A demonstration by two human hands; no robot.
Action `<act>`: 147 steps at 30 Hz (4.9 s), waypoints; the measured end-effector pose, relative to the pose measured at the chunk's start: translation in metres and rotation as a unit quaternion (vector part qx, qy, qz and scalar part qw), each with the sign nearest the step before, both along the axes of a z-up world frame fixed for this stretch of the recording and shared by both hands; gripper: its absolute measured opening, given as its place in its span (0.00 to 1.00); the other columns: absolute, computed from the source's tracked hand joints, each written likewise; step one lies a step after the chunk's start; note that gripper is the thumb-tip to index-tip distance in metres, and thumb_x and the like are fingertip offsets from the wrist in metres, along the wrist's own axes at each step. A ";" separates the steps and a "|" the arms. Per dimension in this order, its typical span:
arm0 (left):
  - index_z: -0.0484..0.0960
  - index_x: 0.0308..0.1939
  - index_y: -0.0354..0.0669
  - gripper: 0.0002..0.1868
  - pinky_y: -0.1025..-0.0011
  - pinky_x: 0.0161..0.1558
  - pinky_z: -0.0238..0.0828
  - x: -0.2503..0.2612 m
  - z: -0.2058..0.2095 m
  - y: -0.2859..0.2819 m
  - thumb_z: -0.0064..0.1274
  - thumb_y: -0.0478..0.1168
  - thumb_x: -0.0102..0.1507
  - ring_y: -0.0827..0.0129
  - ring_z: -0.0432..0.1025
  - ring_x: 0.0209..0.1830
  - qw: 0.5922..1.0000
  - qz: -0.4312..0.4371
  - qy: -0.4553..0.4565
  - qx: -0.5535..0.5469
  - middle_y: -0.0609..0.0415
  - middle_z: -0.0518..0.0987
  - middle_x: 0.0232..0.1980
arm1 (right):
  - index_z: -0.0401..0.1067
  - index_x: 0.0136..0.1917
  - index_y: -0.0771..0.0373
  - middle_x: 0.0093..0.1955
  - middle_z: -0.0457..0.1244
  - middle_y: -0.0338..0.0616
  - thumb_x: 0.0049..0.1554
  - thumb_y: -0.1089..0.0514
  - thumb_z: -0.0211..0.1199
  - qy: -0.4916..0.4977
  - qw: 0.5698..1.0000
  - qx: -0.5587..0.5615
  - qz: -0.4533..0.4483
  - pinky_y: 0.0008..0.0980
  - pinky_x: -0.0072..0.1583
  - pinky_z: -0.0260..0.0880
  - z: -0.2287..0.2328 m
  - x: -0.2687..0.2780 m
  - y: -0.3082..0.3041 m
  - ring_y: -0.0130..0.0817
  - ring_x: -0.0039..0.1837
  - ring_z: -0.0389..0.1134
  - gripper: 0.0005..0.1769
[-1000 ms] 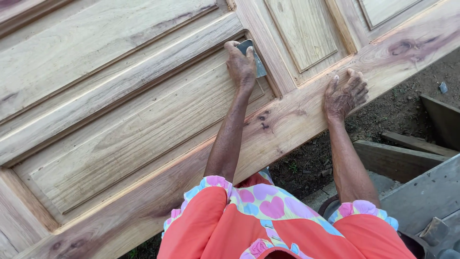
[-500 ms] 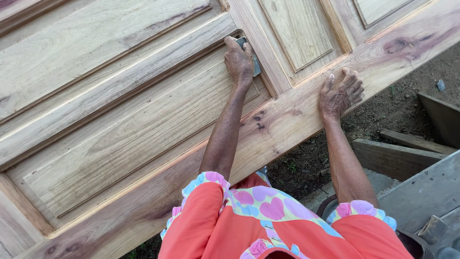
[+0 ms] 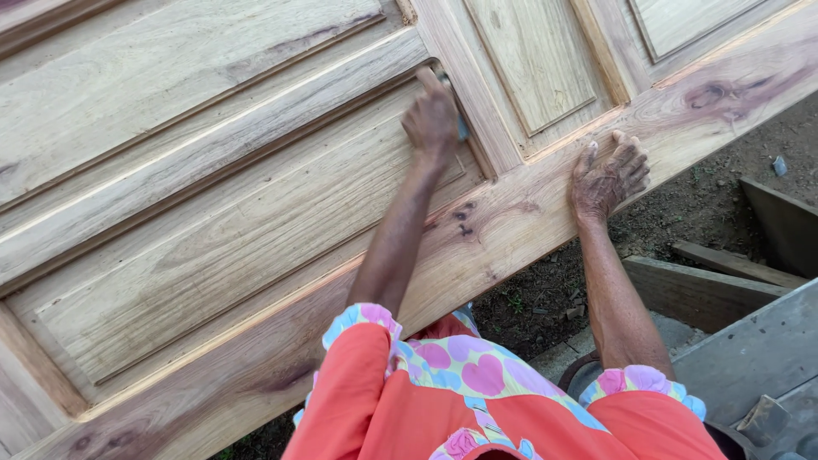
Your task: Sanding a wooden door with a sanding block to smooth the surface and edges.
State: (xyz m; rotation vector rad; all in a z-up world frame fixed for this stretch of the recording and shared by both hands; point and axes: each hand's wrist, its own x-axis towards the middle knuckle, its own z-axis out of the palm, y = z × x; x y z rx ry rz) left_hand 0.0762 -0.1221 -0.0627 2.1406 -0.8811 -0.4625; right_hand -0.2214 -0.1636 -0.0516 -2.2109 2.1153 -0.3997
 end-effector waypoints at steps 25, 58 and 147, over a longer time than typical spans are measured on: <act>0.80 0.37 0.43 0.09 0.68 0.20 0.73 0.060 -0.041 -0.031 0.53 0.44 0.65 0.72 0.73 0.18 0.966 -0.034 -0.243 0.076 0.56 0.78 0.21 | 0.60 0.73 0.54 0.75 0.52 0.57 0.69 0.42 0.56 0.000 0.999 -0.029 0.019 0.73 0.74 0.39 -0.004 -0.002 -0.002 0.63 0.79 0.47 0.26; 0.83 0.49 0.55 0.05 0.57 0.58 0.70 0.225 0.057 0.261 0.60 0.43 0.70 0.68 0.73 0.51 0.790 -0.154 -0.588 0.080 0.59 0.78 0.47 | 0.35 0.86 0.64 0.87 0.31 0.72 0.70 0.28 0.41 0.040 0.986 0.141 -0.075 0.67 0.82 0.24 -0.020 -0.010 -0.013 0.66 0.87 0.29 0.49; 0.75 0.48 0.49 0.03 0.81 0.23 0.74 0.197 -0.004 0.093 0.47 0.39 0.77 0.79 0.75 0.29 0.640 -0.339 -0.683 -0.097 0.59 0.77 0.35 | 0.42 0.83 0.73 0.79 0.35 0.85 0.74 0.37 0.52 0.057 0.998 0.016 -0.006 0.76 0.73 0.27 -0.056 -0.037 -0.017 0.77 0.80 0.31 0.44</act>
